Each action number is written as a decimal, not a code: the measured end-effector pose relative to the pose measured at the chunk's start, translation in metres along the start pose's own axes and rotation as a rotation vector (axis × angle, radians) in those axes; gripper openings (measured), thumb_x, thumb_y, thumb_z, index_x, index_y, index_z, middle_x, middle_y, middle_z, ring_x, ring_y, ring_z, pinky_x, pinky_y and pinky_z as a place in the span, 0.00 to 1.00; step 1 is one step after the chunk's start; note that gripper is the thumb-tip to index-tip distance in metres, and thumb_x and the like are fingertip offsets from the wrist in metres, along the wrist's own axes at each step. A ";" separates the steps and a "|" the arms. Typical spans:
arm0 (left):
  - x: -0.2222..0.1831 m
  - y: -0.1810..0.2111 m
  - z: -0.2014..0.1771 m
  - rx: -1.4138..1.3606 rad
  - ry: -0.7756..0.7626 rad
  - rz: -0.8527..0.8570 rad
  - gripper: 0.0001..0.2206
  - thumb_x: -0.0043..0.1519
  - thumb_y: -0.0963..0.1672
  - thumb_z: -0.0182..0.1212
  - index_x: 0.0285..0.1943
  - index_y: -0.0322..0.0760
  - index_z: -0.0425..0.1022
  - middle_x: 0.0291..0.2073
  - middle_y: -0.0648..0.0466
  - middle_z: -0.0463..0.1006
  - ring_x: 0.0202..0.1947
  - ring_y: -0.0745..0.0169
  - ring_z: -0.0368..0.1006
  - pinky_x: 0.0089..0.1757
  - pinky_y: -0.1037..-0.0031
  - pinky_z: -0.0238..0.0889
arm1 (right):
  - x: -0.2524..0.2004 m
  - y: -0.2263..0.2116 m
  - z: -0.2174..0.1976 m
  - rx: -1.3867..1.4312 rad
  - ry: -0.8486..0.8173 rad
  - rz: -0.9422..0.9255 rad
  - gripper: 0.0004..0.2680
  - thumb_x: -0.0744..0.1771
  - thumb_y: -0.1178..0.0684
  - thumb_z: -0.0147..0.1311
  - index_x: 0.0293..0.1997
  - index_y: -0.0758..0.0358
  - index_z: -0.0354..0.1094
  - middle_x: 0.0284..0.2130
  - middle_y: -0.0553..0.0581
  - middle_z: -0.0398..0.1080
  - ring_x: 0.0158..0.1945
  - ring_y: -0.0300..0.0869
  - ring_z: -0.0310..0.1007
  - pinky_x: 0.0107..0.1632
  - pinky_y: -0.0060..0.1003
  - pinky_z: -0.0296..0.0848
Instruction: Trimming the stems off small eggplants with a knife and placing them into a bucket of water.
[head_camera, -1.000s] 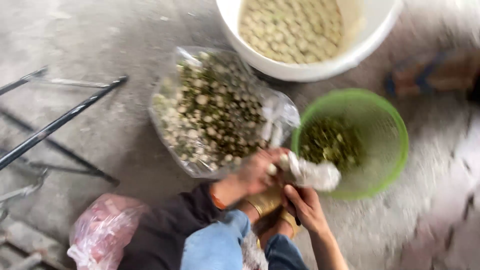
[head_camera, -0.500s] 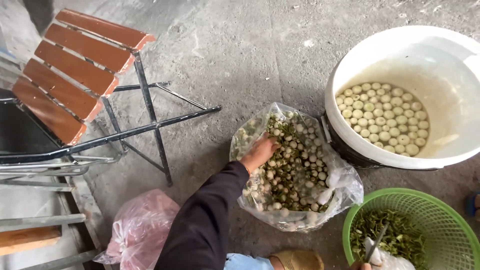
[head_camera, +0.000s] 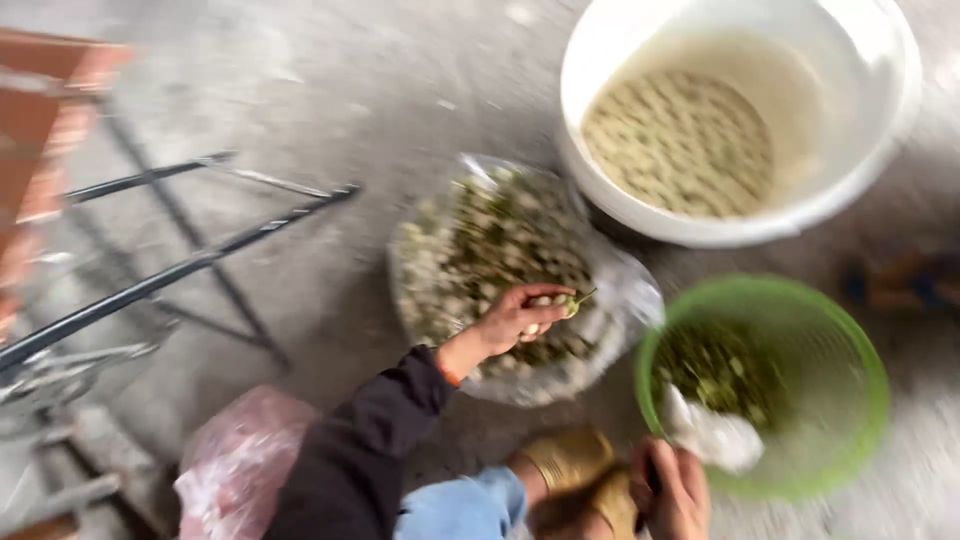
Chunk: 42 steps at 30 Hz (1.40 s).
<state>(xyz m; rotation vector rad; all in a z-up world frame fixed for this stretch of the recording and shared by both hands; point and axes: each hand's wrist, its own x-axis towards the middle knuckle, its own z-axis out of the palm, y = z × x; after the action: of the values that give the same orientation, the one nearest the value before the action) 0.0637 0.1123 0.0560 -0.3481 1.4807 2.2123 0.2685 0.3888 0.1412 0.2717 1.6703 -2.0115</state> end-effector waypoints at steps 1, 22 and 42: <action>-0.004 -0.021 0.018 -0.097 -0.113 0.013 0.17 0.59 0.39 0.70 0.58 0.33 0.77 0.29 0.51 0.77 0.15 0.72 0.67 0.12 0.88 0.52 | 0.016 -0.021 0.000 0.048 0.131 0.002 0.19 0.71 0.47 0.48 0.19 0.66 0.64 0.09 0.54 0.55 0.13 0.38 0.49 0.16 0.38 0.54; -0.078 0.007 0.151 0.181 -0.441 0.119 0.21 0.46 0.43 0.82 0.47 0.27 0.83 0.39 0.42 0.83 0.41 0.58 0.80 0.43 0.71 0.73 | 0.014 -0.006 -0.040 -0.229 0.283 -0.629 0.09 0.64 0.60 0.65 0.46 0.72 0.75 0.28 0.60 0.76 0.28 0.39 0.75 0.34 0.37 0.78; -0.085 -0.025 0.171 -0.061 -0.288 -0.068 0.20 0.43 0.37 0.82 0.42 0.24 0.78 0.37 0.44 0.82 0.40 0.63 0.79 0.44 0.72 0.74 | 0.009 -0.002 -0.039 0.629 -0.100 -0.391 0.11 0.71 0.53 0.49 0.40 0.77 0.65 0.10 0.56 0.59 0.11 0.32 0.51 0.13 0.25 0.51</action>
<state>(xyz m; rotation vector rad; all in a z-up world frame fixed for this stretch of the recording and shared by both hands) 0.1563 0.2581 0.1403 -0.0905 1.2320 2.1519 0.2537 0.4240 0.1302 0.0516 1.0433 -2.7622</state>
